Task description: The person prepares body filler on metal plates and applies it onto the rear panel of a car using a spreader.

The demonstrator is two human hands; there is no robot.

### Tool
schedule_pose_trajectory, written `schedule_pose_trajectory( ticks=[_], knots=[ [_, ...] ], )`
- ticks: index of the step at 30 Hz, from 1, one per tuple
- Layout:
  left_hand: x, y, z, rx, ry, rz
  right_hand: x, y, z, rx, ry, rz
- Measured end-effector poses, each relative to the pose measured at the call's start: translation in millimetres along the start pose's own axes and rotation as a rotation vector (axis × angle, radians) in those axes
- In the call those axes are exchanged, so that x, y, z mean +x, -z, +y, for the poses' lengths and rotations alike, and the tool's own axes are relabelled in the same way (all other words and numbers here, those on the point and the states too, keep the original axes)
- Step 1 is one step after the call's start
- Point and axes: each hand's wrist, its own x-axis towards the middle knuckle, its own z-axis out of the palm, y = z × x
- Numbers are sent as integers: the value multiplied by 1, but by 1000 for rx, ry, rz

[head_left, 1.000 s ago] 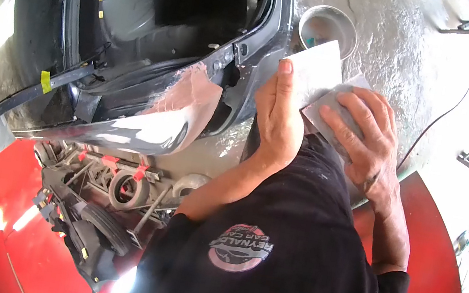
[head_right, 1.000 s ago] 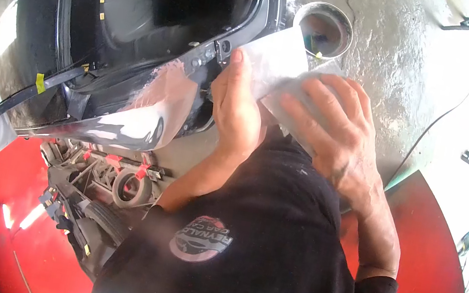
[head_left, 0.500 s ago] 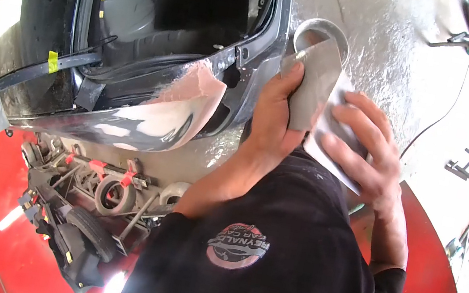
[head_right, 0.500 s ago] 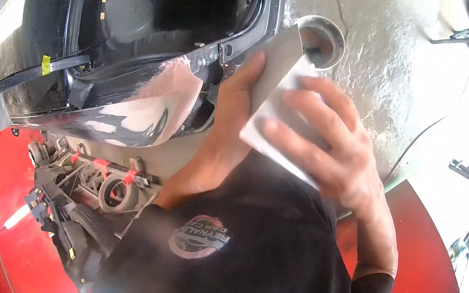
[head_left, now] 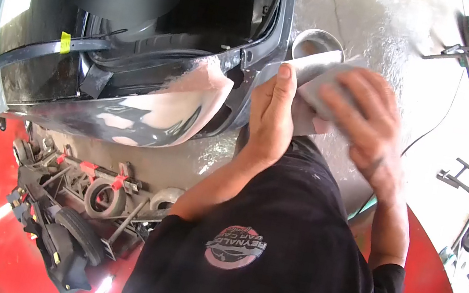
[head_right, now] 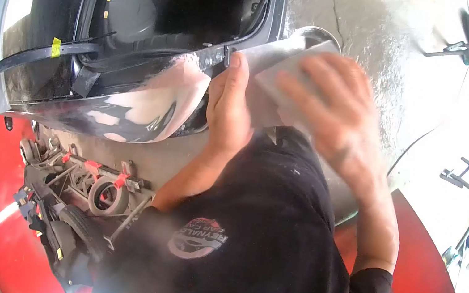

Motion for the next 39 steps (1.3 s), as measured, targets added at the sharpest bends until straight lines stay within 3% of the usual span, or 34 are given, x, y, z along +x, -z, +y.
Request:
schedule_pose_trajectory(
  ticks=[3,12,15,18,20,21,25,27,29,31,34,39],
  knots=[
    [3,-1,4,-45,-65,142,-3,-11,-13,29,37,-74],
    [7,20,20,-248,-188,287,-33,-11,3,65,44,-277],
    [12,27,21,-149,-197,263,-29,-6,-2,384,-47,-31],
    [7,26,10,-399,115,64,-15,3,-14,481,133,84],
    [2,21,7,-566,268,46,-10,1,-19,500,240,62],
    [-2,19,6,-649,346,41,-12,-1,-18,446,177,40],
    [-8,28,13,-497,201,79,-28,-22,-1,268,27,-63],
    [-5,37,14,-537,61,-26,-39,-25,9,211,-17,-190],
    [-12,31,28,-319,-114,36,-37,-18,7,182,-78,-91],
    [-12,19,23,-219,-81,188,-17,-6,-5,135,-116,52],
    [-17,10,19,32,-116,147,12,2,-26,45,98,-45],
    [-11,16,12,13,-158,250,-9,-15,-34,72,138,-140]
  ],
)
